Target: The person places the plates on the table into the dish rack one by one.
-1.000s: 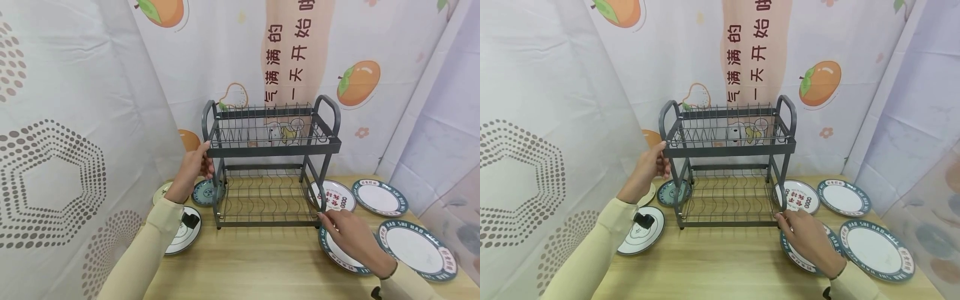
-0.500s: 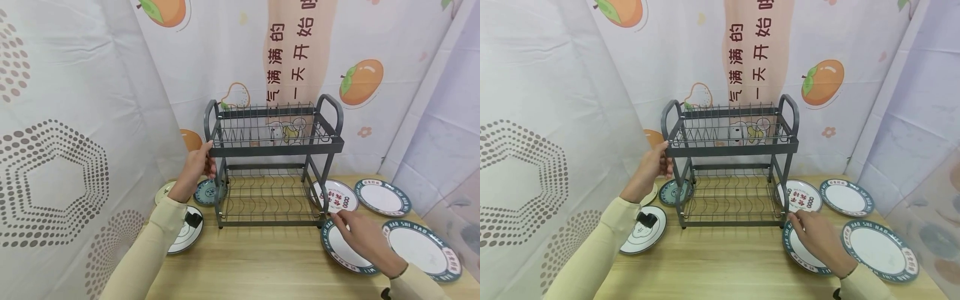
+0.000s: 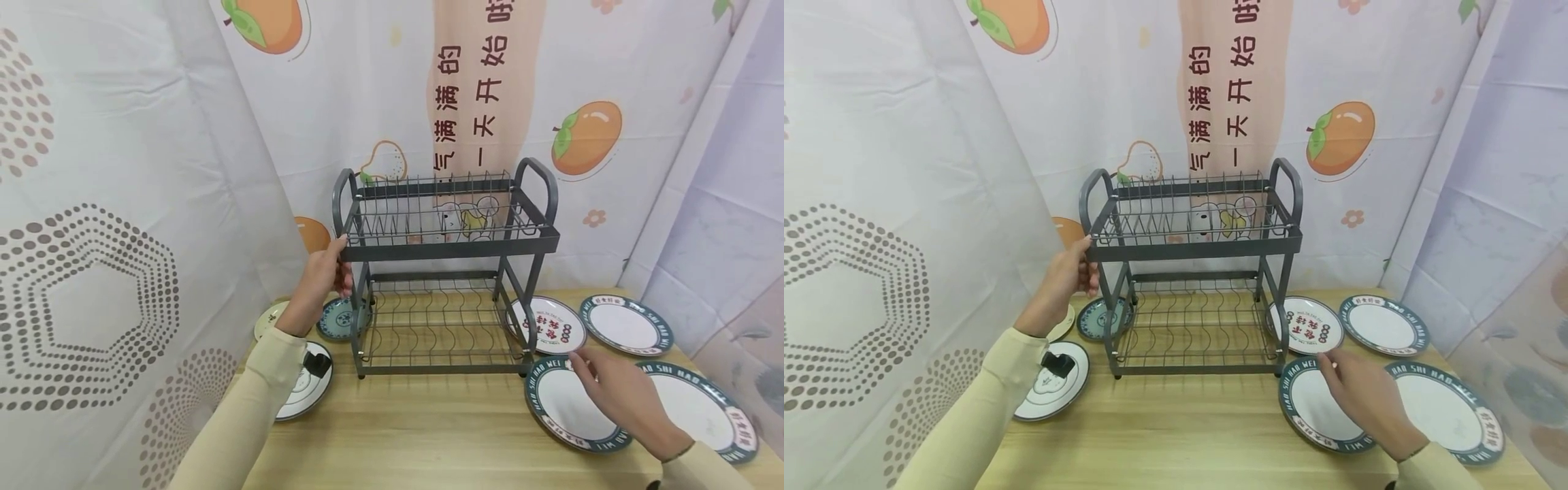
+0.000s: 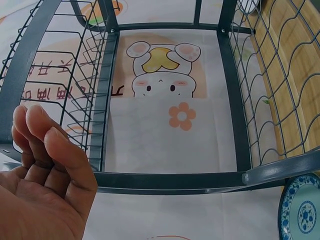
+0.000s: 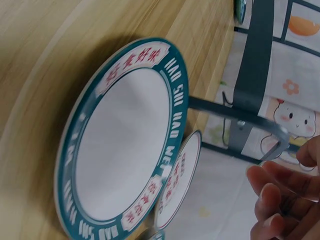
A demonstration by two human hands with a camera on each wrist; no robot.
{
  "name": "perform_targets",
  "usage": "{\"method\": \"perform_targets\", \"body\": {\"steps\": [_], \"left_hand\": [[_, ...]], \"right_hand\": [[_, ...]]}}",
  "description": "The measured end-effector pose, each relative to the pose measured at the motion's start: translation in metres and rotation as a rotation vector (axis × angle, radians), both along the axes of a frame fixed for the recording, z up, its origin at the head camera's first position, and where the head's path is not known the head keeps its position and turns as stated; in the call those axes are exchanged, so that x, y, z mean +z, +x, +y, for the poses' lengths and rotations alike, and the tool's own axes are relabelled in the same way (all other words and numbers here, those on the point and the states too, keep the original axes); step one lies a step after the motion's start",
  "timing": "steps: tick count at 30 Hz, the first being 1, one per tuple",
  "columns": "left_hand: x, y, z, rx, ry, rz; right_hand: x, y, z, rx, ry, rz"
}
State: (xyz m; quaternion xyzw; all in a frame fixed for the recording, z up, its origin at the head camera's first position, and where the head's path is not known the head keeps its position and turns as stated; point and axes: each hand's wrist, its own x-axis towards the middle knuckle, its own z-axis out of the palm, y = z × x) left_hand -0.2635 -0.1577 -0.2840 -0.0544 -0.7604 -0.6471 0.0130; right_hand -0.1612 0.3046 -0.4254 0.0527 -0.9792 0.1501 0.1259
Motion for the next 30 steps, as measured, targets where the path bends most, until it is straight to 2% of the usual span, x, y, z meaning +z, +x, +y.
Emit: {"method": "perform_targets", "body": {"steps": [10,23,27,30], "left_hand": [[-0.002,0.001,0.0,-0.015,0.037,0.001],[-0.006,0.001,0.002,-0.027,0.051,0.024],[-0.007,0.003,0.003,-0.033,0.047,0.03],[-0.008,0.004,0.003,-0.032,0.05,0.032]], "right_hand": [[-0.004,0.004,0.027,-0.049,0.004,-0.008],[-0.012,0.008,0.064,-0.121,0.028,-0.073],[-0.017,0.01,0.075,-0.135,0.049,-0.065],[-0.021,0.012,0.082,-0.145,0.046,-0.024]]}}
